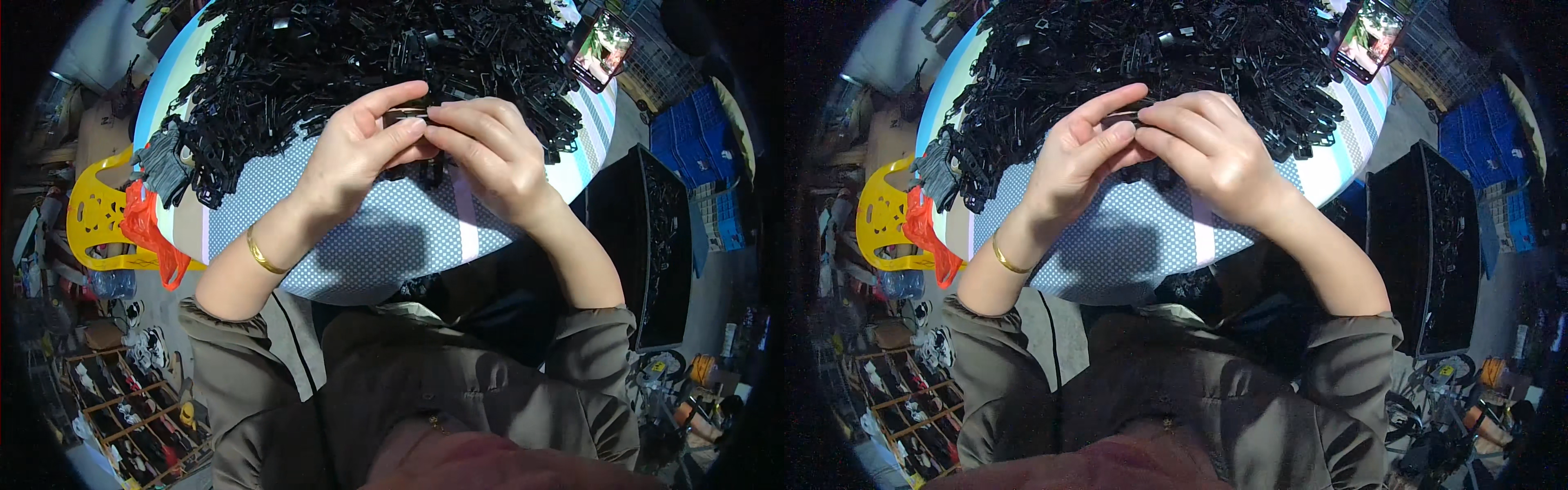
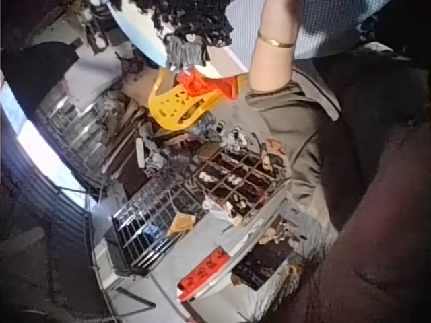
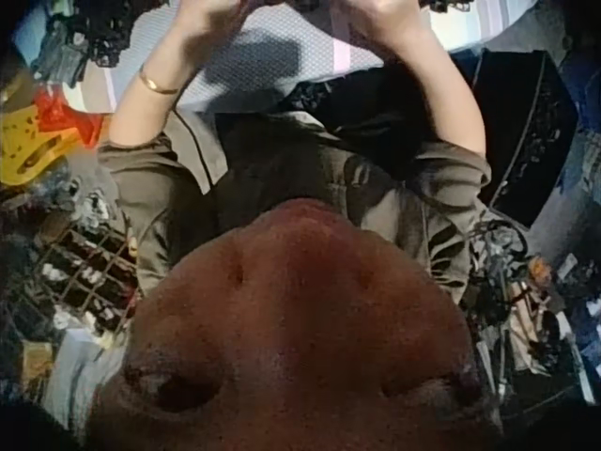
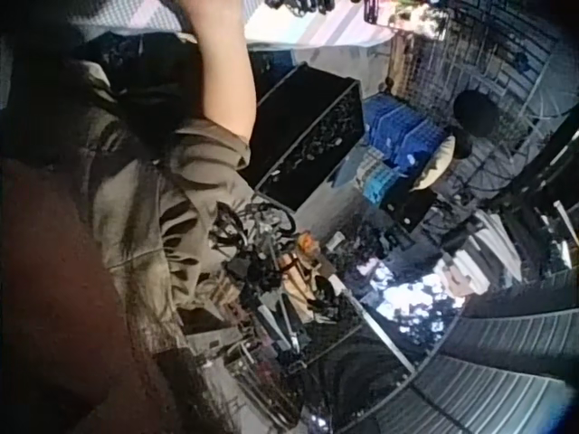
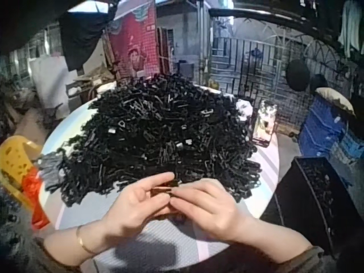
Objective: Manually assemble and inspect small black plastic cable connectors at a factory workstation.
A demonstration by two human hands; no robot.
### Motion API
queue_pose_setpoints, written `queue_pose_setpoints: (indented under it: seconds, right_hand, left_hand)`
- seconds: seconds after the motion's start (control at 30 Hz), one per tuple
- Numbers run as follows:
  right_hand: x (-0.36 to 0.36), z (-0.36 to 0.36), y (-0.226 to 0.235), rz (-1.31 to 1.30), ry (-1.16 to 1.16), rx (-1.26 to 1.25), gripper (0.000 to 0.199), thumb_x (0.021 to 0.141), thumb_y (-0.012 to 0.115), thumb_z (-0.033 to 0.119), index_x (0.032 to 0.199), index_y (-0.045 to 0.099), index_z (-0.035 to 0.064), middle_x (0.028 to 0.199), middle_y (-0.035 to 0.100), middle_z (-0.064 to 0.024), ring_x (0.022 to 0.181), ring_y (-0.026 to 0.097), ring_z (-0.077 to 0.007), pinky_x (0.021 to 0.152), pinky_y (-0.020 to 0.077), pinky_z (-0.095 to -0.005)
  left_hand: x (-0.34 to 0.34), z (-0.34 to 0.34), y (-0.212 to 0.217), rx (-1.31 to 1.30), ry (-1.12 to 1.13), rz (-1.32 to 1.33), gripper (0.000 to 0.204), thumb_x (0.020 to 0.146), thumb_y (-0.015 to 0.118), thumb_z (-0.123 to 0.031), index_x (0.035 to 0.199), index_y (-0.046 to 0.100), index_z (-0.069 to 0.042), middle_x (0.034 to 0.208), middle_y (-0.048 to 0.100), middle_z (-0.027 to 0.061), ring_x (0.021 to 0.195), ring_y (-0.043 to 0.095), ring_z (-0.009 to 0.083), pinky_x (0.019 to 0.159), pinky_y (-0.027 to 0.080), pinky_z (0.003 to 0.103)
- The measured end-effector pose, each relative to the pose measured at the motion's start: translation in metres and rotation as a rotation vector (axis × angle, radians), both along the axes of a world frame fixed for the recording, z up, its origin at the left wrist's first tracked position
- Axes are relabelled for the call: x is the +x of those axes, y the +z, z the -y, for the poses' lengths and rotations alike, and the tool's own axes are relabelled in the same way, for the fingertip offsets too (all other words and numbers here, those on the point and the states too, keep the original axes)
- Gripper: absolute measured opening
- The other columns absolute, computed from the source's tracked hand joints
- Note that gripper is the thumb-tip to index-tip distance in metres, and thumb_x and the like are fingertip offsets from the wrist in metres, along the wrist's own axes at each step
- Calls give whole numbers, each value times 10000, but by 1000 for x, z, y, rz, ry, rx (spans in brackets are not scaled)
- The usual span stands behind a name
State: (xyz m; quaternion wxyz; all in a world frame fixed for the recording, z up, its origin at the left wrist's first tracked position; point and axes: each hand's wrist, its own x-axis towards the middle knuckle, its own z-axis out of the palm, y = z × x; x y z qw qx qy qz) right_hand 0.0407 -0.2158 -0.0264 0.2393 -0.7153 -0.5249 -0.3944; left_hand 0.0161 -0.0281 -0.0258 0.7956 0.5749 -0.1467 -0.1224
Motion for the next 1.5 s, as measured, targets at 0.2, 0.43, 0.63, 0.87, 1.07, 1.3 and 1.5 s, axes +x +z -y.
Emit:
queue_pose_setpoints:
  seconds: [0.2, 0.43, 0.63, 0.87, 1.07, 1.3, 1.5]
  right_hand:
    - [3, 2, 2, -4, 23, 44, 255, 639, 653, -2, 892, 618, -11, 925, 630, -123, 814, 612, -260, 703, 505, -344]
    - [1, 5, 12, -189, -170, 257, 267, 654, 753, 96, 857, 607, 1, 1046, 605, -143, 911, 599, -253, 793, 477, -320]
    - [-6, -1, 4, -607, -168, 360, 139, 695, 729, 90, 761, 631, 15, 1036, 622, -118, 947, 597, -201, 822, 459, -295]
    - [-3, 1, -1, -1014, 67, 467, 117, 740, 690, 75, 724, 597, 6, 1126, 567, -93, 882, 565, -119, 778, 455, -248]
    - [-4, 5, 11, -1129, 127, 400, 129, 754, 668, 81, 686, 573, 27, 1156, 550, -84, 853, 543, -83, 754, 438, -222]
    - [-1, 9, 11, -1258, 36, 380, 125, 750, 684, 94, 683, 604, 27, 1130, 566, -89, 852, 557, -93, 772, 449, -239]
    - [-7, 1, 6, -1198, 9, 402, 142, 735, 716, 105, 681, 612, 24, 1093, 576, -93, 825, 567, -95, 742, 461, -227]
  left_hand:
    - [3, -2, 3, -43, -53, -175, 372, 911, 473, -71, 1258, 404, 43, 1058, 581, 140, 921, 614, 185, 804, 534, 261]
    - [-6, 2, 13, -16, 24, 37, 379, 890, 519, -75, 1234, 432, 57, 1042, 595, 150, 895, 618, 162, 806, 525, 243]
    - [-9, 11, 4, 69, 197, 201, 404, 870, 545, -50, 1243, 430, 52, 1108, 569, 136, 936, 593, 151, 835, 502, 251]
    - [-8, 11, 3, 148, 215, 250, 388, 877, 511, -18, 1253, 430, 32, 1137, 549, 139, 951, 592, 178, 855, 502, 285]
    - [-4, 8, 6, 108, 158, 61, 378, 901, 478, -46, 1263, 411, 36, 1142, 547, 151, 973, 587, 187, 868, 498, 284]
    - [-5, 5, 1, -21, 65, 6, 385, 956, 372, -144, 1287, 357, 50, 1144, 530, 174, 1009, 579, 219, 913, 480, 316]
    - [-3, 6, 2, 107, 131, 57, 400, 922, 471, -125, 1261, 386, 70, 1064, 579, 163, 956, 588, 164, 831, 502, 254]
